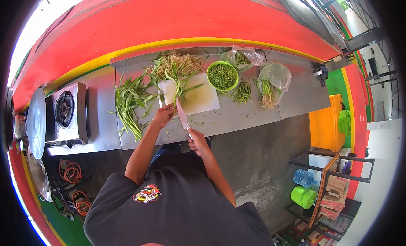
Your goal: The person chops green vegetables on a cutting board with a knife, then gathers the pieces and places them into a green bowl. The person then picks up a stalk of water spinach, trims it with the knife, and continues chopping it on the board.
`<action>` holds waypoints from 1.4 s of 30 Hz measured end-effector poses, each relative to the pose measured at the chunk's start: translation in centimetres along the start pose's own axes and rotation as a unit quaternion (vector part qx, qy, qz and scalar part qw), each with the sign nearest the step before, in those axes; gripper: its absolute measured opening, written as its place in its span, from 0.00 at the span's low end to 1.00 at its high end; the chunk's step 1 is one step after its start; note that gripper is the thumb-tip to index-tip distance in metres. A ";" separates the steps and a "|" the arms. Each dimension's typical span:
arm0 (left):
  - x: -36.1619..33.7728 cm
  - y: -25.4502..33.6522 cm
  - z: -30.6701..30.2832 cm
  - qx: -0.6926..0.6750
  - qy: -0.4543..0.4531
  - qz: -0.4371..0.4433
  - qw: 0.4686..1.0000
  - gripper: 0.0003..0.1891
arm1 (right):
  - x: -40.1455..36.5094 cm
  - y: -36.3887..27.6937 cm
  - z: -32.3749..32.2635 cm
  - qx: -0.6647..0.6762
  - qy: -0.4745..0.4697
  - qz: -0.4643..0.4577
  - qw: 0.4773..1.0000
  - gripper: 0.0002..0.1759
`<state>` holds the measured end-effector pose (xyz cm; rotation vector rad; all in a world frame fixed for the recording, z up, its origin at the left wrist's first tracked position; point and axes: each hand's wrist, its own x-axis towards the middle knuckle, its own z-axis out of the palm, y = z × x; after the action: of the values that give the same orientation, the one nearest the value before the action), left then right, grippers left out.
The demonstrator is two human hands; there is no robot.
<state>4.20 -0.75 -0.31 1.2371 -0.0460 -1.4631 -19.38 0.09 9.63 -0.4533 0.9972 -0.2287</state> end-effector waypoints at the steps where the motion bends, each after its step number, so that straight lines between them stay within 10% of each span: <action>1: 0.1 -0.1 -0.2 0.004 -0.008 0.000 1.000 0.20 | 0.0 0.0 -0.1 -0.001 0.000 0.001 1.000 0.14; 21: -1.1 0.6 -0.5 0.030 -0.027 0.036 0.999 0.20 | 0.0 -0.4 0.9 -0.235 0.113 -0.094 0.961 0.15; 26: -1.8 -0.5 -0.9 0.266 0.100 0.210 0.935 0.19 | -0.3 0.9 0.5 -0.212 0.117 -0.126 0.962 0.15; 42: -2.8 -2.0 -0.2 0.309 0.142 0.238 0.910 0.18 | 0.8 1.0 0.9 -0.087 0.063 -0.069 0.992 0.16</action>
<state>2.29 2.08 0.09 1.7846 -0.6138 -0.8431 -18.20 0.92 9.00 -0.6748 1.1158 -0.2987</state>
